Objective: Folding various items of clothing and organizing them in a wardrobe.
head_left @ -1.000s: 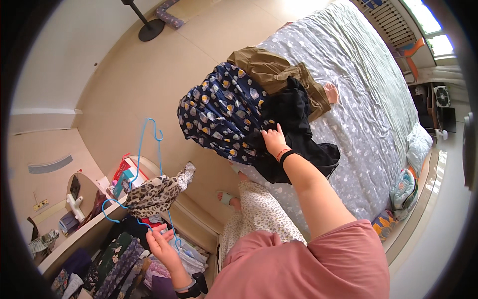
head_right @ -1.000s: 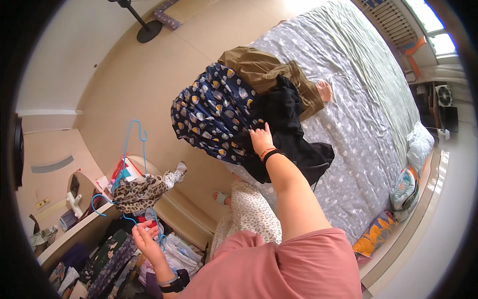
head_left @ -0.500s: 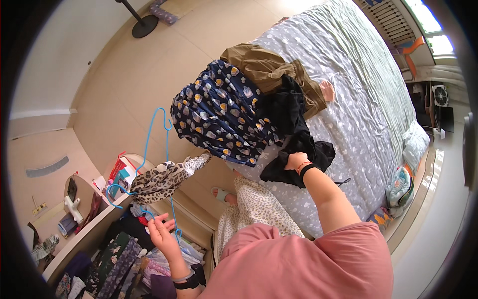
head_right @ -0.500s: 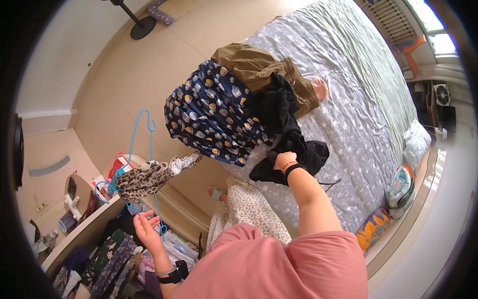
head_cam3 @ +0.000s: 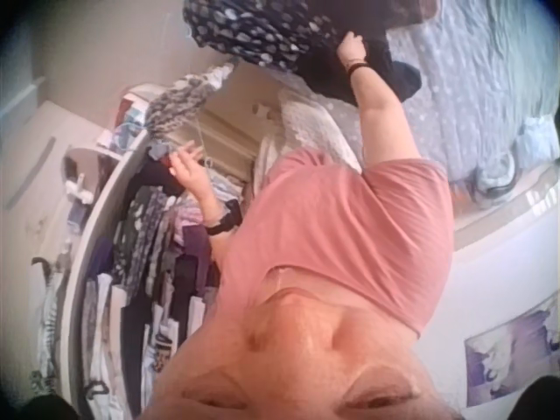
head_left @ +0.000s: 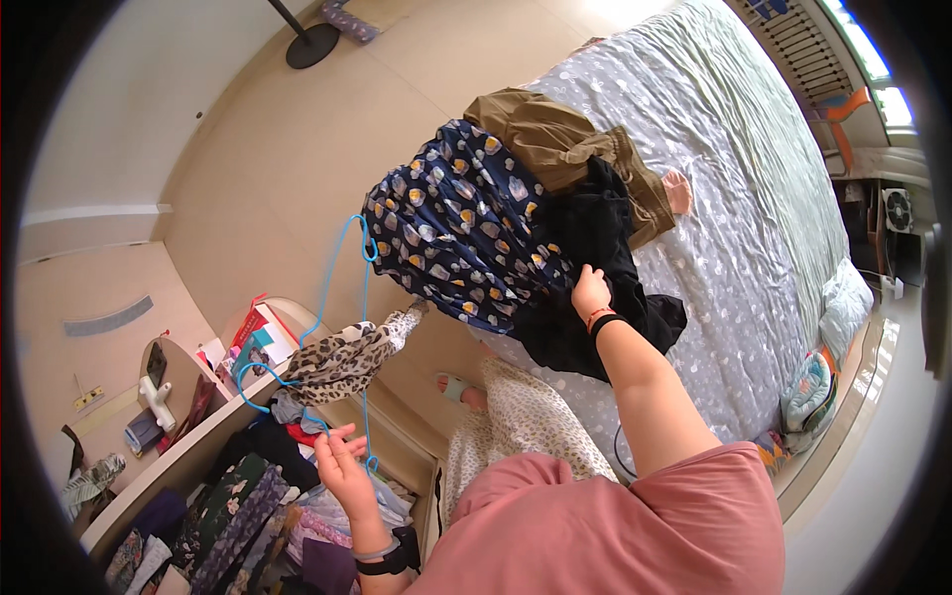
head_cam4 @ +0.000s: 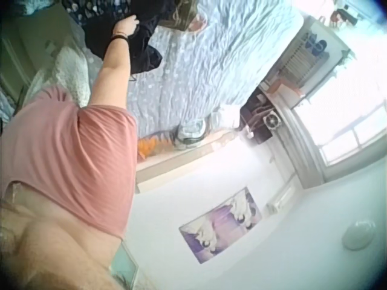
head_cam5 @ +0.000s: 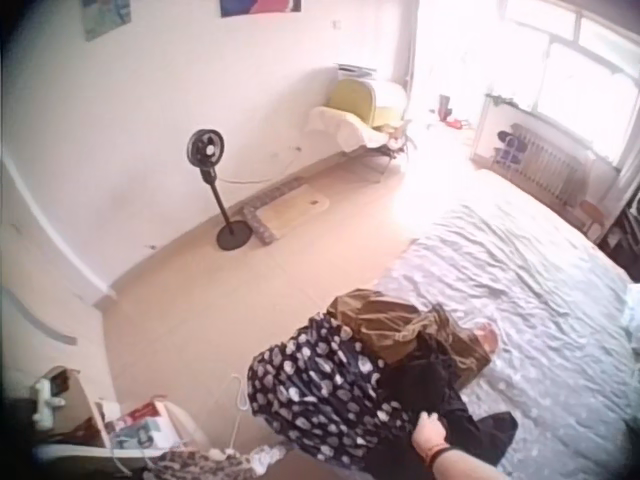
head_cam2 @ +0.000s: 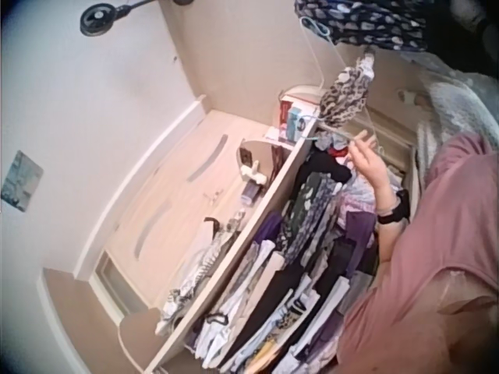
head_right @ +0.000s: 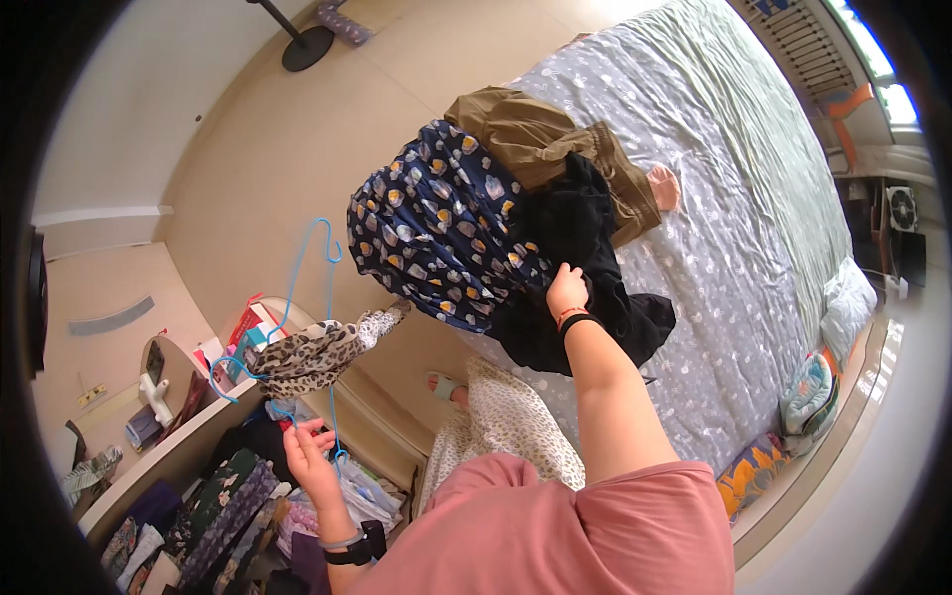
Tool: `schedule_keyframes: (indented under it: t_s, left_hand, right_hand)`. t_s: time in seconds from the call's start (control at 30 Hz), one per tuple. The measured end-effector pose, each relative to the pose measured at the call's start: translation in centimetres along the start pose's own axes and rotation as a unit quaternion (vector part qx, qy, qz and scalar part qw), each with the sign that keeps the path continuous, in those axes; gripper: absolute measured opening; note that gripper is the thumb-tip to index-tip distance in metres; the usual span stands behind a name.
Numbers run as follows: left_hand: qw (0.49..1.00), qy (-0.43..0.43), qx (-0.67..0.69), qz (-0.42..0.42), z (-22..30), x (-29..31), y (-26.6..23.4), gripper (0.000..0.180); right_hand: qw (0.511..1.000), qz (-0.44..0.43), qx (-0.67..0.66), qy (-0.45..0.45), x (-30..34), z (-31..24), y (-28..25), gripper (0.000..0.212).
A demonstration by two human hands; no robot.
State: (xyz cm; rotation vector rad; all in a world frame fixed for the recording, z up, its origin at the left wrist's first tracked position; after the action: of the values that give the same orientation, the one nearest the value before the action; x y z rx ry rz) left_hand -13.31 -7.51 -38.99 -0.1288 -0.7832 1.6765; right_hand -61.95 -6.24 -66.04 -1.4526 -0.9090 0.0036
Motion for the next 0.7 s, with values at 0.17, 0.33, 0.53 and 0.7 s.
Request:
schedule_keyframes:
  t_s: [0.17, 0.33, 0.53, 0.7]
  left_hand:
    - [1.000, -0.007, 0.001, 0.014, 0.3, 0.3, -0.5, 0.027]
    - [1.000, 0.008, 0.012, 0.020, 0.6, 0.3, -0.7, 0.027]
    - [1.000, -0.001, 0.008, 0.015, 0.0, -0.1, -0.1, 0.027]
    - [1.000, 0.009, 0.011, 0.004, 0.9, -0.9, 0.9, 0.028]
  right_hand:
    - [0.931, 0.106, 0.243, -0.251, 1.6, -3.5, -1.3, 0.037]
    - [0.928, 0.107, 0.197, -0.298, 1.9, -2.8, -1.6, 0.019]
    - [0.967, -0.104, -0.045, -0.226, -1.5, -1.8, -1.1, 0.022]
    - [0.954, 0.046, -0.234, -0.181, -5.9, -0.8, -7.5, 0.016]
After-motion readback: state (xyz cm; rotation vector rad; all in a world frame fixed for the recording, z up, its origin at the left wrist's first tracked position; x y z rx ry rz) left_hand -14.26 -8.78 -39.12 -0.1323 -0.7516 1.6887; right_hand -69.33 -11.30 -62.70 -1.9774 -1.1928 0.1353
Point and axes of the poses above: each hand's wrist, its own x-axis away from the middle knuckle, its own y-axis out of the palm, z = x × y, the point moved 6 cm from there along -x, towards the middle knuckle, and after that the axes turned 3 degrees about -x, right-handed, at the moved point
